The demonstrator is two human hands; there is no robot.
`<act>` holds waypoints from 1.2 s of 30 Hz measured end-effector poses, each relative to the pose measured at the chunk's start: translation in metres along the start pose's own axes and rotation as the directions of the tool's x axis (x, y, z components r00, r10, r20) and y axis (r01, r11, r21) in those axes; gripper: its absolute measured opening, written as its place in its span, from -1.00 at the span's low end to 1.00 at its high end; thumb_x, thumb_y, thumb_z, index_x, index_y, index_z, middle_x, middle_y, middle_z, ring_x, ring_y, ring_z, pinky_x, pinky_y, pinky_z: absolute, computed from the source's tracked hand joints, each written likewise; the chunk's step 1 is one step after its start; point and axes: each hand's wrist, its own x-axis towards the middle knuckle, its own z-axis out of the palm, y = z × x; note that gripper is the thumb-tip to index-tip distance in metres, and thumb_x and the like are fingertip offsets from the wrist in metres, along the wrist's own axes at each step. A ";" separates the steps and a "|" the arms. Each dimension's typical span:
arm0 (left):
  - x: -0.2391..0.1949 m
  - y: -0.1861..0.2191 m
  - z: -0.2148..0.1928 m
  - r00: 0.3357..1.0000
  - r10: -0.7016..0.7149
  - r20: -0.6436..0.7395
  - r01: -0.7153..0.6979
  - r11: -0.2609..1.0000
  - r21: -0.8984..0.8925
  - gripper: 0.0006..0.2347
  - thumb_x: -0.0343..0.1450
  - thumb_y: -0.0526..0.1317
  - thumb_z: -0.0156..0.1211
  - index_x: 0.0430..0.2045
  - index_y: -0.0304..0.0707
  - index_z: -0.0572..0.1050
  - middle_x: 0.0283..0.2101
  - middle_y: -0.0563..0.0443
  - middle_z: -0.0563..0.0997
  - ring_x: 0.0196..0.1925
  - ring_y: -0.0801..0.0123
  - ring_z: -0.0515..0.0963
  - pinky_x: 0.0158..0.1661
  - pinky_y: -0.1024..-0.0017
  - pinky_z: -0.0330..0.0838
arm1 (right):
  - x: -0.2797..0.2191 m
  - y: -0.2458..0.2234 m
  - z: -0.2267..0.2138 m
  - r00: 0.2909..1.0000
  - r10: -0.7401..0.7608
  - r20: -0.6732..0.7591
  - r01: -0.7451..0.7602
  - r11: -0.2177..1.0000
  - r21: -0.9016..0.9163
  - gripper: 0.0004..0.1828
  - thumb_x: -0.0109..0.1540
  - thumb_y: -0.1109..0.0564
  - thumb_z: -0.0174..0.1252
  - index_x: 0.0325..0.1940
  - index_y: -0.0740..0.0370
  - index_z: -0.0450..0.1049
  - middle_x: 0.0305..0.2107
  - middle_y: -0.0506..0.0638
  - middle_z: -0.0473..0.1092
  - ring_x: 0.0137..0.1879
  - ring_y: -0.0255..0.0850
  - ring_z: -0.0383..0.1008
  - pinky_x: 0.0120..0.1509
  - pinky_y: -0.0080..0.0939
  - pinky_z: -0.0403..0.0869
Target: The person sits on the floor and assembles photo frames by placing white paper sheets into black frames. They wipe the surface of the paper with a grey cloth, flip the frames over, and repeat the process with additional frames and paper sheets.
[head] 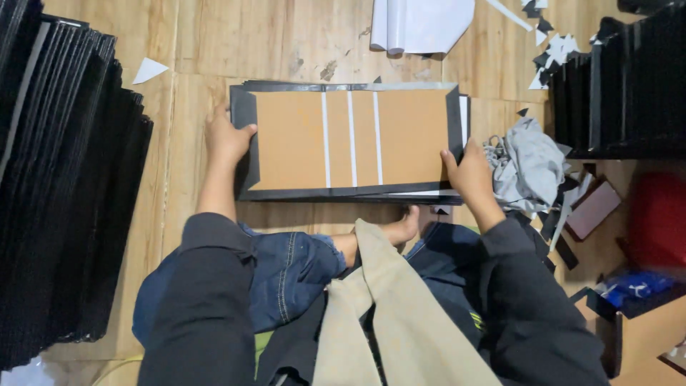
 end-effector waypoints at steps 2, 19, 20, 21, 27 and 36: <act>0.007 -0.014 0.017 0.981 -0.029 -0.190 0.060 0.986 0.158 -0.44 0.17 -0.02 0.42 0.03 -0.10 0.36 0.03 -0.18 0.28 0.08 -0.14 0.31 0.05 0.06 0.24 | -0.021 -0.002 -0.003 1.000 0.020 0.024 -0.017 0.994 -0.112 -0.27 0.25 -0.24 -0.02 0.32 0.32 0.13 0.14 0.26 0.21 0.27 0.11 0.21 0.18 0.15 0.28; -0.042 0.021 0.031 0.977 0.060 -0.205 -0.054 0.998 0.037 -0.49 0.29 -0.30 0.01 0.15 -0.40 0.10 0.13 -0.44 0.24 0.18 -0.28 0.28 0.11 -0.12 0.22 | -0.048 -0.027 -0.052 0.993 0.018 0.115 -0.008 0.996 -0.084 -0.45 0.18 -0.10 0.18 -0.04 0.47 0.35 -0.27 0.35 0.36 -0.09 0.31 0.43 -0.08 0.23 0.40; -0.041 0.024 0.032 0.969 0.095 -0.230 -0.081 0.994 0.067 -0.50 0.30 -0.32 0.00 0.15 -0.42 0.09 0.12 -0.44 0.25 0.17 -0.28 0.30 0.09 -0.12 0.24 | -0.041 -0.025 -0.052 0.992 0.012 0.124 -0.001 0.996 -0.089 -0.47 0.17 -0.11 0.18 -0.06 0.43 0.36 -0.27 0.34 0.37 -0.08 0.32 0.43 -0.05 0.24 0.38; -0.044 0.030 0.032 0.968 0.098 -0.231 -0.085 0.994 0.064 -0.50 0.30 -0.32 0.00 0.15 -0.42 0.09 0.12 -0.44 0.25 0.17 -0.28 0.30 0.09 -0.12 0.24 | -0.035 -0.022 -0.053 0.993 0.012 0.119 -0.001 0.996 -0.090 -0.47 0.17 -0.11 0.18 -0.06 0.43 0.36 -0.27 0.34 0.37 -0.08 0.32 0.43 -0.05 0.24 0.38; -0.062 0.034 0.036 0.918 0.238 -0.317 -0.173 0.960 0.220 -0.50 0.33 -0.32 0.00 0.16 -0.50 0.06 0.05 -0.43 0.28 0.10 -0.27 0.35 0.01 -0.09 0.31 | -0.024 0.005 -0.036 0.976 0.194 0.094 -0.197 0.980 0.019 -0.47 0.19 -0.27 0.17 -0.13 0.24 0.31 -0.40 0.17 0.40 -0.12 0.22 0.45 -0.07 0.17 0.38; -0.041 0.012 0.037 0.825 0.386 -0.412 -0.449 0.891 -0.064 -0.53 0.50 -0.23 -0.04 0.24 -0.51 -0.01 0.27 -0.56 0.06 0.32 -0.35 0.03 0.27 -0.07 -0.12 | -0.067 -0.050 -0.134 0.997 0.035 -0.064 0.034 0.560 0.828 -0.39 0.29 0.33 0.01 0.32 0.21 -0.13 -0.35 0.04 0.34 -0.27 -0.17 0.45 -0.27 -0.23 0.50</act>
